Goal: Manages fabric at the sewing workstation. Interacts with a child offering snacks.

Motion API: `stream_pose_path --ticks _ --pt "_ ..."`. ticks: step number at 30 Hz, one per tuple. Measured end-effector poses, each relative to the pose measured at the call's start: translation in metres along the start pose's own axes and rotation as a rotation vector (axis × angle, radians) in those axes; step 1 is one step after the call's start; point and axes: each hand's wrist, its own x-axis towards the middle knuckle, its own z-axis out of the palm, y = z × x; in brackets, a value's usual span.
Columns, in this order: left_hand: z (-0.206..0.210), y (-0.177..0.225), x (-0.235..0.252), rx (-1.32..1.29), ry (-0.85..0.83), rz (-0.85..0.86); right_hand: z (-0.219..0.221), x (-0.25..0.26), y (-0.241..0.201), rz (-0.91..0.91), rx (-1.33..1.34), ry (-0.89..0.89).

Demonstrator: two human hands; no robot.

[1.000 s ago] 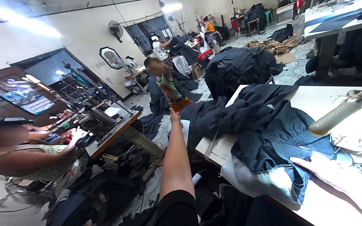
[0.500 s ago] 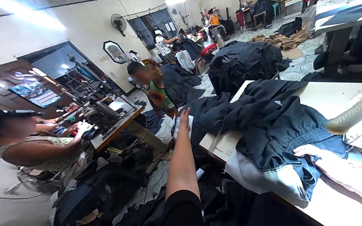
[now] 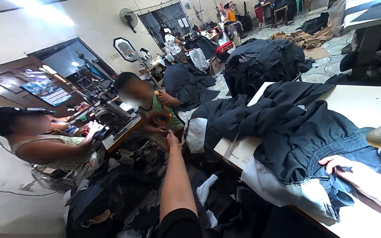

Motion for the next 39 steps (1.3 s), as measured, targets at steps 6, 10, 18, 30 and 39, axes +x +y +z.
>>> stream_pose_path --ticks 6,10,18,30,39 --pt "-0.058 -0.022 0.01 -0.132 0.126 -0.089 -0.003 0.005 0.029 -0.123 0.098 0.016" --pt "-0.063 -0.019 0.009 -0.315 0.149 -0.133 -0.003 0.005 0.034 -0.094 0.18 0.017" --pt "-0.056 -0.027 0.015 -0.571 0.14 -0.135 0.0 0.003 0.033 -0.092 0.201 0.066" --pt "-0.03 -0.049 -0.064 -0.956 -0.064 -0.158 -0.003 0.0 0.027 -0.032 0.155 0.048" --pt "-0.01 -0.102 -0.217 -1.253 -0.75 -0.6 0.011 -0.036 -0.048 -0.593 -0.08 0.026"
